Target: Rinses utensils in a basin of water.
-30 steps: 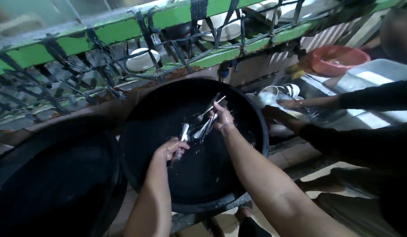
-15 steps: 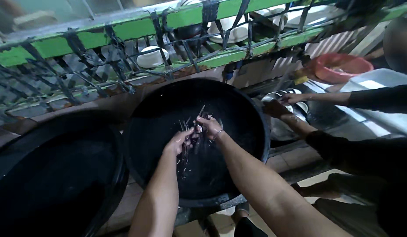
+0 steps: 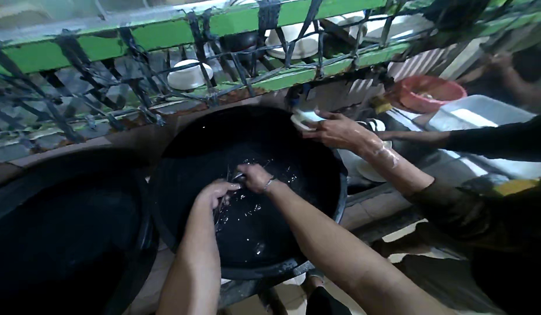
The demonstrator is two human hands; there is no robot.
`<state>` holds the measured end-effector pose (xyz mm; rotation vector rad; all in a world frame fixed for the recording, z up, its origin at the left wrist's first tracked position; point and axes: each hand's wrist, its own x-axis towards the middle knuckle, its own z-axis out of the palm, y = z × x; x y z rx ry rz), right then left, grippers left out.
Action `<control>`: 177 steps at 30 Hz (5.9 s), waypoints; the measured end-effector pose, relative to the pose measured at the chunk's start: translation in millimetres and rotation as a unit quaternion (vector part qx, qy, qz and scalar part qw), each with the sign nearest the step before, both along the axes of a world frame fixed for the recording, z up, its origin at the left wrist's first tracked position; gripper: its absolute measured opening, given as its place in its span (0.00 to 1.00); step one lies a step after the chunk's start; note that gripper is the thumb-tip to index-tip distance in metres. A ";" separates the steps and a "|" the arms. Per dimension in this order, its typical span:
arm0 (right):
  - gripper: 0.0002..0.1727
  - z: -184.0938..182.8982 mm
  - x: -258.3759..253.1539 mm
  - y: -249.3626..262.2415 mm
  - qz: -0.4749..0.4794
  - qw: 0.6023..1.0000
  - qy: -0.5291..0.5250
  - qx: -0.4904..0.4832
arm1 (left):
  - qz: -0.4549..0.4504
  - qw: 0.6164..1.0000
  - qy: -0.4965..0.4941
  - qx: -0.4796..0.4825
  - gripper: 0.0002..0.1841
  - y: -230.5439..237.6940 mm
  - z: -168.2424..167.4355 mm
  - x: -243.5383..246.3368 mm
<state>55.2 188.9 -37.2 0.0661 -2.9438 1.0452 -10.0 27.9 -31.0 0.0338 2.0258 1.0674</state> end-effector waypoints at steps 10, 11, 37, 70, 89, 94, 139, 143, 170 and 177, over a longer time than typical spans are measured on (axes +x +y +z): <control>0.26 -11.4 7.8 -10.9 0.018 0.975 -0.074 -0.206 | 0.090 0.979 -0.085 0.161 0.11 -22.0 0.8 -12.1; 0.30 -10.7 8.5 -9.2 0.013 0.968 -0.068 -0.241 | 0.107 0.974 -0.077 0.183 0.13 -20.3 1.4 -11.8; 0.25 -41.7 40.6 38.5 -0.379 0.887 -0.263 -0.036 | -0.055 0.994 0.088 -0.028 0.22 13.7 -2.6 51.2; 0.13 27.7 25.5 19.9 -0.059 0.997 0.050 -0.024 | 0.036 0.996 0.077 0.037 0.13 -9.3 7.7 20.9; 0.17 5.9 11.5 32.8 -0.195 0.764 0.011 -0.615 | -0.012 0.976 -0.034 0.215 0.09 8.3 5.5 30.6; 0.14 3.8 12.1 32.4 -0.222 0.805 -0.037 -0.549 | -0.082 0.968 -0.066 0.226 0.11 7.4 3.9 33.8; 0.18 -7.2 6.8 81.4 -0.292 0.510 0.120 -0.800 | -0.052 0.997 -0.052 -0.029 0.19 -21.5 7.8 58.5; 0.06 -2.4 9.7 57.5 -0.257 0.628 0.071 -0.731 | 0.005 0.999 0.040 0.008 0.25 -18.3 5.3 56.8; 0.14 14.7 9.6 27.6 -0.232 0.802 -0.053 -0.548 | 0.067 0.976 0.119 0.171 0.21 -8.4 11.8 53.8; 0.17 29.3 13.4 27.6 -0.170 0.900 0.007 -0.400 | 0.018 0.949 0.280 -0.143 0.35 -3.4 21.5 51.5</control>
